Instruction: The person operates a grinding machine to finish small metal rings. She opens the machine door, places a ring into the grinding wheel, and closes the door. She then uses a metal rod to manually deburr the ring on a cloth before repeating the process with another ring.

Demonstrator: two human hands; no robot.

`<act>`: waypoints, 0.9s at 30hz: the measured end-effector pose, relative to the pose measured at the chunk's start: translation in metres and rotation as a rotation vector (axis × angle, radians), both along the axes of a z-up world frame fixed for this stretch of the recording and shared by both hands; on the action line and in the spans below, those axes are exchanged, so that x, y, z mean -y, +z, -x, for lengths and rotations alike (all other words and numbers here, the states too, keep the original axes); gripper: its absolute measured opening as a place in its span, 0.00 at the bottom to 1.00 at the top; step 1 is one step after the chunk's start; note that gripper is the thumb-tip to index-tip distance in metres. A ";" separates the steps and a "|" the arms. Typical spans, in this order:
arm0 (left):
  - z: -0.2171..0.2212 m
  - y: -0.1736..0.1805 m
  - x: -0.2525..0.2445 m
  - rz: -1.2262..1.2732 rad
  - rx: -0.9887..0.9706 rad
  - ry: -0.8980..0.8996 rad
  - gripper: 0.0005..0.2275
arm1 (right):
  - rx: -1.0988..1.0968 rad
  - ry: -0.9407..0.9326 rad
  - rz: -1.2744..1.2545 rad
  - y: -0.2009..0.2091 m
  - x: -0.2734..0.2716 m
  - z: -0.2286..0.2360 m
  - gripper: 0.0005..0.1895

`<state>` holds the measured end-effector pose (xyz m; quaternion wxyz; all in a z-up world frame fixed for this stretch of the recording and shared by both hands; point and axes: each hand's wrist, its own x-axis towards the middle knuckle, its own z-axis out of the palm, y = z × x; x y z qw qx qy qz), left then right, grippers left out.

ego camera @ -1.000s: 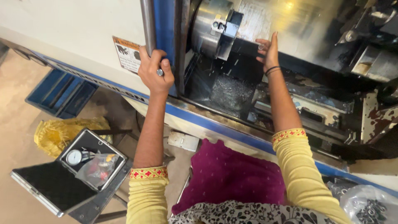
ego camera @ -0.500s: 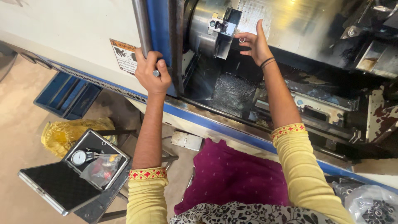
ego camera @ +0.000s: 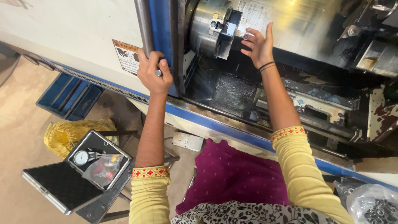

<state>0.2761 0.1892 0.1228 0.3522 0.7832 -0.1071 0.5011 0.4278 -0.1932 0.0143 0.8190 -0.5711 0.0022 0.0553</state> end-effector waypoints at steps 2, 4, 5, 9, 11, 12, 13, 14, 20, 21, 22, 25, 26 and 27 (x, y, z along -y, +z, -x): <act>-0.002 -0.001 0.000 -0.006 0.002 0.008 0.20 | 0.015 -0.013 -0.049 0.001 0.000 0.007 0.60; -0.002 -0.002 0.000 0.005 -0.012 0.003 0.20 | 0.041 0.043 -0.085 0.002 -0.004 0.014 0.62; -0.002 -0.003 -0.001 0.010 -0.020 0.000 0.19 | 0.045 0.034 -0.076 0.001 -0.007 0.018 0.63; 0.000 0.001 0.000 0.005 -0.009 0.001 0.18 | 0.081 -0.001 -0.011 0.006 -0.025 0.025 0.63; 0.000 0.001 0.000 0.005 -0.011 -0.006 0.17 | 0.104 -0.020 0.029 0.007 -0.033 0.029 0.63; 0.000 0.001 0.000 0.012 -0.017 -0.012 0.17 | 0.120 -0.029 0.046 0.006 -0.036 0.031 0.62; 0.000 0.001 0.000 0.019 -0.024 -0.018 0.17 | 0.136 -0.038 0.063 0.005 -0.040 0.033 0.62; 0.000 0.001 0.000 0.026 -0.032 -0.027 0.16 | 0.142 -0.036 0.071 0.003 -0.042 0.034 0.61; 0.000 0.001 0.000 0.005 -0.001 -0.012 0.15 | 0.211 -0.019 0.029 -0.005 -0.052 0.034 0.57; 0.000 0.001 0.000 0.004 0.001 -0.008 0.15 | 0.224 -0.022 0.011 -0.007 -0.052 0.033 0.56; 0.000 0.001 0.001 0.002 0.001 -0.003 0.15 | 0.236 -0.023 -0.009 -0.009 -0.052 0.031 0.56; 0.000 0.001 0.001 -0.004 -0.004 0.009 0.15 | 0.227 -0.060 -0.069 -0.015 -0.052 0.025 0.56; 0.000 0.001 0.000 -0.006 -0.008 0.012 0.15 | 0.222 -0.074 -0.083 -0.017 -0.052 0.022 0.55; -0.001 0.001 0.000 -0.007 -0.007 0.013 0.16 | 0.216 -0.088 -0.097 -0.019 -0.053 0.020 0.55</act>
